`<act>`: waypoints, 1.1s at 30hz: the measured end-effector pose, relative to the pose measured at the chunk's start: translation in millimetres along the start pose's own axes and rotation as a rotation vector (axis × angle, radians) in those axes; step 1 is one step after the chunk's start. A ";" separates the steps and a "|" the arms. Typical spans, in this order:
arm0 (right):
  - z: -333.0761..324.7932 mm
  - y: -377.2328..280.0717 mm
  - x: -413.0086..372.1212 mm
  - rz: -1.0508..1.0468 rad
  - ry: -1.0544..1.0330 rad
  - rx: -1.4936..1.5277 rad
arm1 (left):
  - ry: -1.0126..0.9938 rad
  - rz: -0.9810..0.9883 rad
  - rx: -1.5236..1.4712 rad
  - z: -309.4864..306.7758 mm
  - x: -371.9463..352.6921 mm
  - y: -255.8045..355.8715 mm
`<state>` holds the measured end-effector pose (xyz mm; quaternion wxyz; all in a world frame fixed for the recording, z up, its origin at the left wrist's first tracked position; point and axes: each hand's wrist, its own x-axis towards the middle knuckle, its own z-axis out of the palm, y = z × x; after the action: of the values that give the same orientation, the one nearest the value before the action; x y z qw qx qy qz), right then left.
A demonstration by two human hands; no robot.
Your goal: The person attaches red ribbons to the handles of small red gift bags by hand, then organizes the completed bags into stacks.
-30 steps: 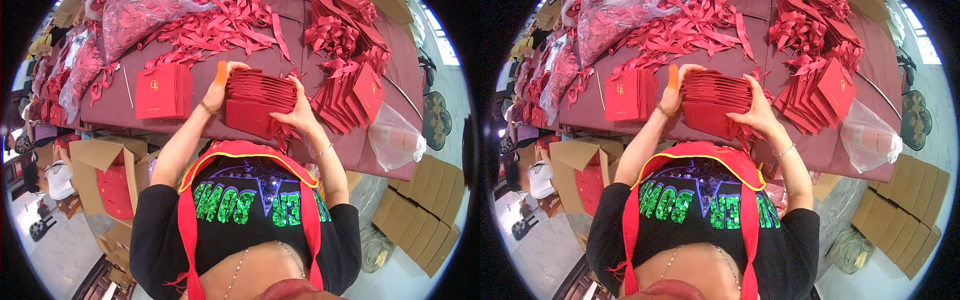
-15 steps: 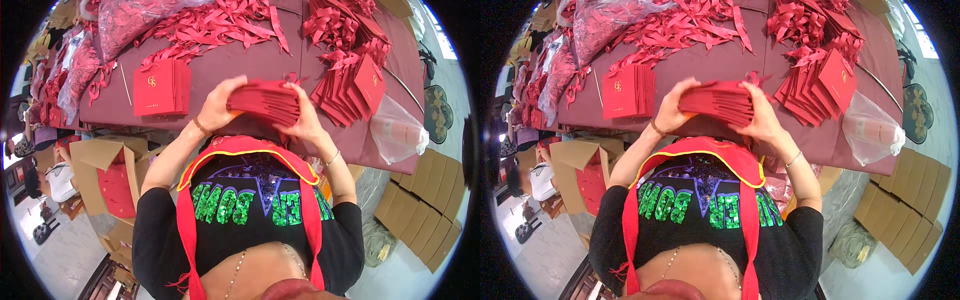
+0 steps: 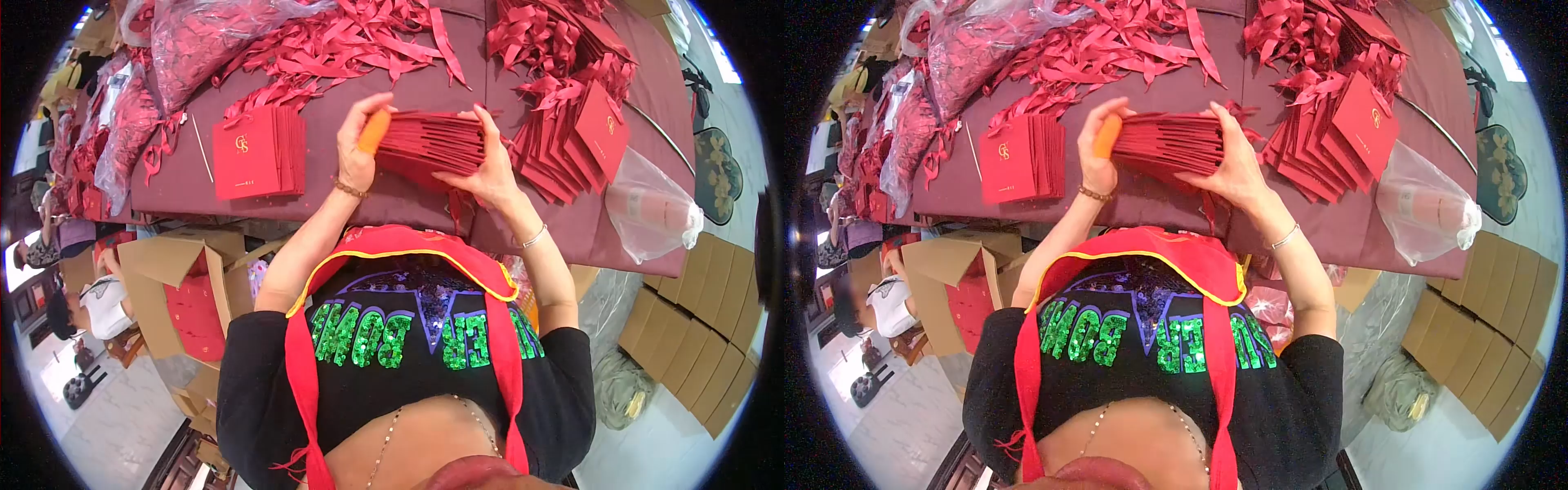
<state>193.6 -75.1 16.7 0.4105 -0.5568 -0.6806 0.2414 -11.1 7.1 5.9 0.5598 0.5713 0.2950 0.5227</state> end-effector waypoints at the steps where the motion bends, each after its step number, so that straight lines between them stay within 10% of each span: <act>1: 1.0 -0.1 6.9 -0.037 0.026 -0.017 | 0.073 -0.060 -0.119 3.8 5.5 4.0; 4: 9.1 8.5 12.5 0.095 -0.038 -0.040 | 0.112 0.022 0.064 -5.5 14.0 -9.3; 13: 2.4 -1.9 18.3 0.169 -0.149 -0.135 | -0.830 0.273 1.550 9.7 26.2 64.3; 17: -20.4 -8.7 17.8 -0.015 -0.222 -0.254 | -0.763 0.349 1.413 6.8 30.7 45.3; 20: -11.8 -6.6 31.7 0.272 0.162 0.597 | -0.762 0.352 1.394 7.8 31.7 44.8; 23: 31.6 -7.6 30.8 0.083 0.144 0.352 | -0.738 0.413 1.358 2.2 30.5 41.7; 28: 37.1 -12.7 30.0 0.218 0.174 0.827 | -0.736 0.442 1.345 -0.6 26.7 42.7; 33: 20.5 -8.0 13.9 0.128 -0.031 0.238 | -0.730 0.397 1.300 -0.9 30.5 39.8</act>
<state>171.6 -61.2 15.7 0.4471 -0.5424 -0.6165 0.3547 -13.4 27.6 51.6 0.0694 0.9637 0.2314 0.1134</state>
